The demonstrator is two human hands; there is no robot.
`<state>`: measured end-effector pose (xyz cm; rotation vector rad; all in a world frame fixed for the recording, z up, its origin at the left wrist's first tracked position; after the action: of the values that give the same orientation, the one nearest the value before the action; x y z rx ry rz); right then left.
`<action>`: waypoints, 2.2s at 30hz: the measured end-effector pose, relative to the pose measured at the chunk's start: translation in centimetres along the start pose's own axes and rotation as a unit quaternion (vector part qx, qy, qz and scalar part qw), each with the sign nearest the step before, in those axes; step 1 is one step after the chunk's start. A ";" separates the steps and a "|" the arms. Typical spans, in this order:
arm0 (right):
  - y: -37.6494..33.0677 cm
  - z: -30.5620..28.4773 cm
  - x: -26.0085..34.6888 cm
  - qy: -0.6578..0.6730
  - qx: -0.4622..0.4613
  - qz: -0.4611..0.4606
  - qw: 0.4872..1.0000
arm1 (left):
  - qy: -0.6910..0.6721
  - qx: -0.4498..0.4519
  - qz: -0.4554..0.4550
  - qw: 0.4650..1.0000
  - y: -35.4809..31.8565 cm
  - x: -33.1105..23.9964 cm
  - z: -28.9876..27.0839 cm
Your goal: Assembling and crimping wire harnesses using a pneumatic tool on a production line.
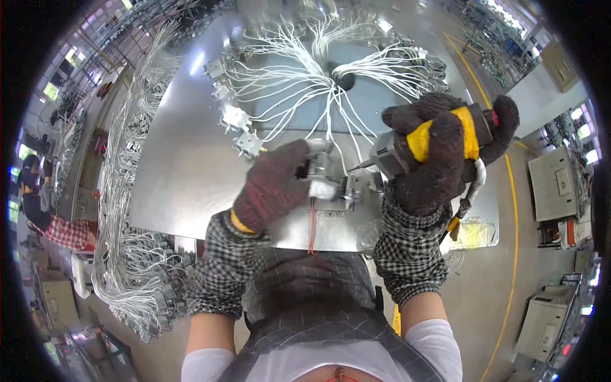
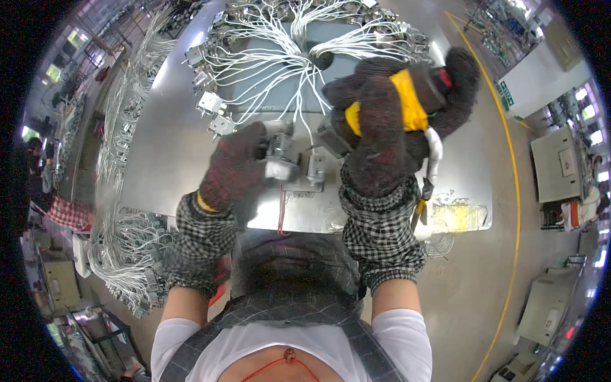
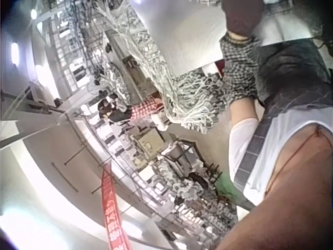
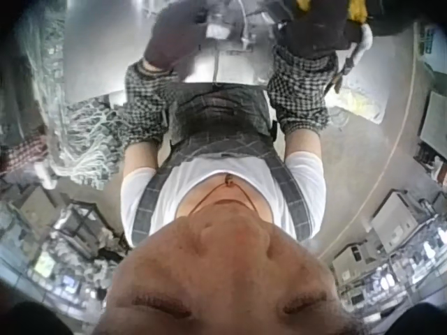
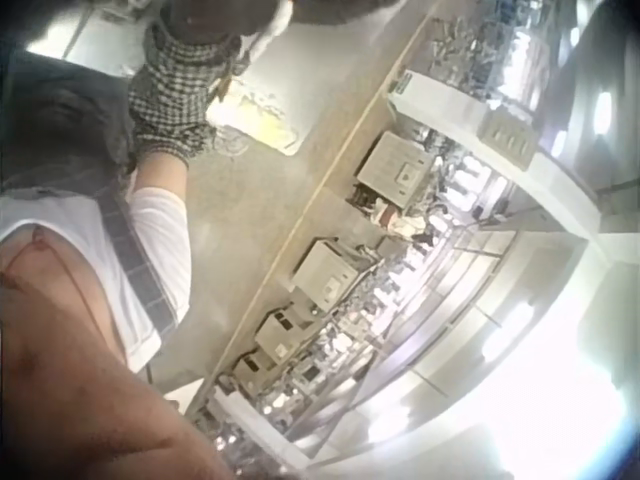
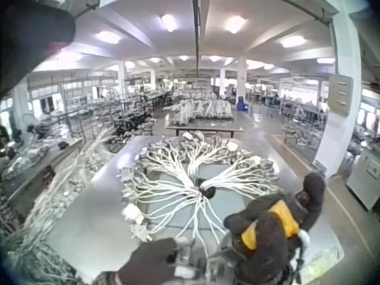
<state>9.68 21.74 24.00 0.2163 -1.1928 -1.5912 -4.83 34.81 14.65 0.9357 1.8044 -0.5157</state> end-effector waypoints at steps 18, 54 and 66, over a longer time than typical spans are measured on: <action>-1.9 2.2 -0.5 -0.002 0.097 0.007 0.995 | 0.294 0.081 0.077 0.949 -0.3 -1.0 0.8; -2.9 2.8 -0.4 -0.011 0.123 -0.008 0.992 | -0.059 0.067 -0.044 0.995 -1.3 2.5 -2.8; -2.0 2.6 -0.8 0.007 0.117 0.002 0.993 | 0.127 -0.146 0.105 0.975 -3.1 1.2 -2.0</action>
<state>6.99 23.70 23.38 0.3743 -1.3680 -1.4433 -8.66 34.74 14.18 1.0038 1.9133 0.0068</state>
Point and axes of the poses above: each hand's wrist, its own y-axis towards the middle knuckle, its own z-axis out of the palm, x = y × z, the point moved 8 cm from there along y, towards the middle knuckle, and after that the axes turned 9 degrees about -z, right-handed, at the moved point
